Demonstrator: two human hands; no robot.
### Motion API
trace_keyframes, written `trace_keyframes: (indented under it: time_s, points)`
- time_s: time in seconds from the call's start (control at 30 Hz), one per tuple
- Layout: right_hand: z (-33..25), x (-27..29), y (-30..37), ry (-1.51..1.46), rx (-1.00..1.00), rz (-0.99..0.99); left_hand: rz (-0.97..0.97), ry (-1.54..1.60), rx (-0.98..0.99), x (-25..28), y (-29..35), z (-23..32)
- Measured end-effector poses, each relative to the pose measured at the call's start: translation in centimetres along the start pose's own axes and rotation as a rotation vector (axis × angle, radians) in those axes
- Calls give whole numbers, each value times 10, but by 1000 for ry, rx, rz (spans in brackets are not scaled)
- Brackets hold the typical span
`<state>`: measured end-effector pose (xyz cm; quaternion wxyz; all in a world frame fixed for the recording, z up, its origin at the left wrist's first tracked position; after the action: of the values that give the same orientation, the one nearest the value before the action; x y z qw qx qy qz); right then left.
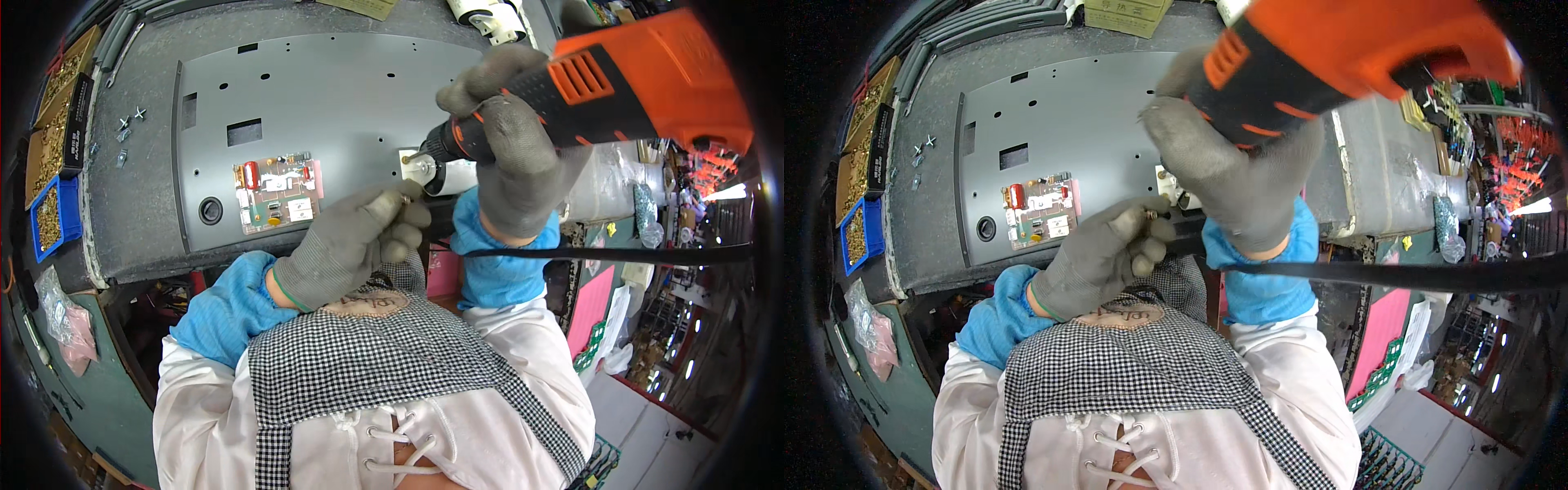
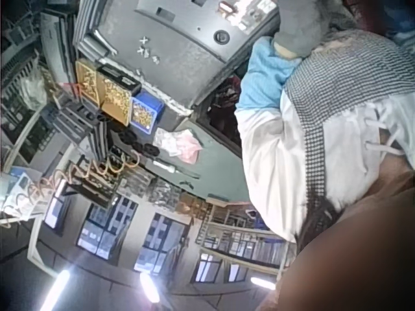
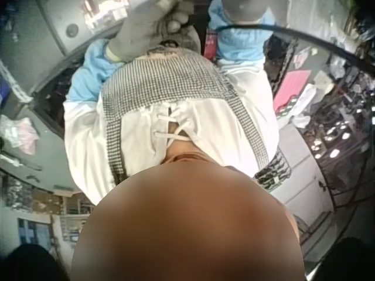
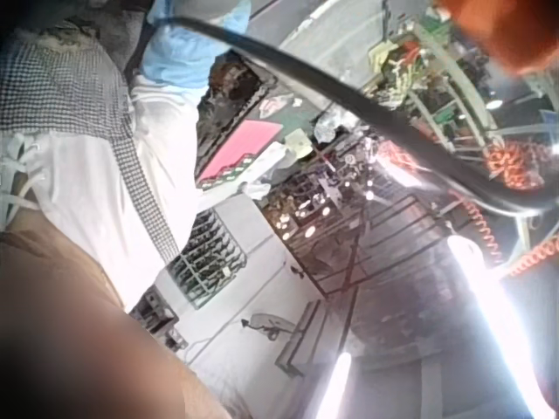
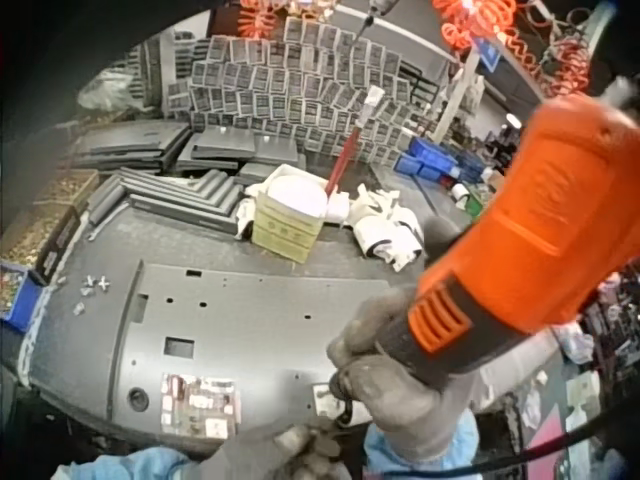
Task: Assemble electronic components onto a metal chassis using adhesive and an electric screwdriver.
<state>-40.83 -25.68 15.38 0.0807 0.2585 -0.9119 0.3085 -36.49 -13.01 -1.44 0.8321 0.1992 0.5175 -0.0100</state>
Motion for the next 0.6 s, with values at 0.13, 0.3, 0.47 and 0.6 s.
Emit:
trace_keyframes:
  time_s: [0.13, 0.3, 0.47, 0.6]
  points:
    - [-2, 19, 18, -820, -93, 65, 44, 183, -42, 6, 5, 3]
    - [-67, 63, 38, -568, 330, -39, -67, 168, 6, -16, 7, -13]
    - [-52, 85, 70, -476, 224, 289, -15, 85, 52, -19, 5, -31]
    - [-43, 99, 85, -362, 96, 510, 71, -144, 63, -13, 3, -39]
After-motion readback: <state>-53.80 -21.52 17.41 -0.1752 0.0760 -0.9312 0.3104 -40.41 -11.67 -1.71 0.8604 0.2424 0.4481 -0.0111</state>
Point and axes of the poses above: each hand's wrist, its own y-axis away from the middle knuckle, its own x-axis out of the back of the hand, z = x × y, the point moved 9 cm from there along -y, towards the middle knuckle, and after that the axes turned 14 degrees about y, right-handed, at the moved point
